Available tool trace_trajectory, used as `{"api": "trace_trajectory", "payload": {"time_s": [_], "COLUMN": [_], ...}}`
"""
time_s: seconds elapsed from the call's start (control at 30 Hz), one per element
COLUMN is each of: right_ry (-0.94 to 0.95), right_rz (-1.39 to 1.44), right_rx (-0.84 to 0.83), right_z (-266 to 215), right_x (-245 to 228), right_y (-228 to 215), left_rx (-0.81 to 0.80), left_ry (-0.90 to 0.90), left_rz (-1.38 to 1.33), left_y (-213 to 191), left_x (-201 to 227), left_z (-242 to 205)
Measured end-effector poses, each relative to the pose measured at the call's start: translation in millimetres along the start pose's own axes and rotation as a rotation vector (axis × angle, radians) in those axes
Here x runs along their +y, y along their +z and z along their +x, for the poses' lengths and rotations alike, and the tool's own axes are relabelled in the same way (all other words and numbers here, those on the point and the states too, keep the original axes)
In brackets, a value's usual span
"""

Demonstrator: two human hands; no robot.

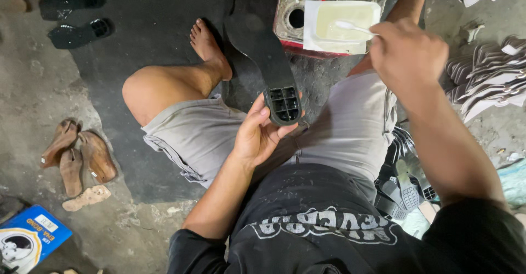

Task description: The person sits on the floor and applies a white adhesive to the soles of black slipper-like footwear using a toothbrush. They repeatedly dip the brush into a container and spread the adhesive across the sole surface, then place the treated items aside.

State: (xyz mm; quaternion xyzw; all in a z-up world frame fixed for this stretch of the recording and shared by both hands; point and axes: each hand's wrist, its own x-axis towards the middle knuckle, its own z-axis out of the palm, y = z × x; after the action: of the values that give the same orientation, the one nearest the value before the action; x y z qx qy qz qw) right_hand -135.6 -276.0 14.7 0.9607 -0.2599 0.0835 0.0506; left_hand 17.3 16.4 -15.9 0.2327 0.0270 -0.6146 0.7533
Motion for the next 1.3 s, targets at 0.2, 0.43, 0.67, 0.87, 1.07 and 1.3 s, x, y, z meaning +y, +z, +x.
{"api": "trace_trajectory", "payload": {"time_s": [0.2,0.43,0.67,0.87,1.07,1.3], "right_ry": [0.234,0.196,-0.056,-0.075,0.026,0.053], "right_rz": [0.369,1.054,0.899,0.985,1.011,1.060], "right_rx": [-0.201,-0.203,0.048,0.151,0.230,0.088], "right_z": [-43,-72,-63,-79,-71,-76], "right_x": [-3,-58,-62,-69,-66,-82], "right_y": [-45,-57,-64,-59,-50,-63], "left_rx": [-0.080,-0.104,-0.150,-0.174,-0.130,0.051], "left_ry": [0.056,0.055,0.165,0.319,0.435,0.966], "left_rz": [0.031,0.012,-0.024,0.105,0.621,1.568], "left_y": [5,7,16,37,51,52], "left_x": [10,-3,0,5,11,14], "left_z": [3,3,-7,-10,-16,-9]}}
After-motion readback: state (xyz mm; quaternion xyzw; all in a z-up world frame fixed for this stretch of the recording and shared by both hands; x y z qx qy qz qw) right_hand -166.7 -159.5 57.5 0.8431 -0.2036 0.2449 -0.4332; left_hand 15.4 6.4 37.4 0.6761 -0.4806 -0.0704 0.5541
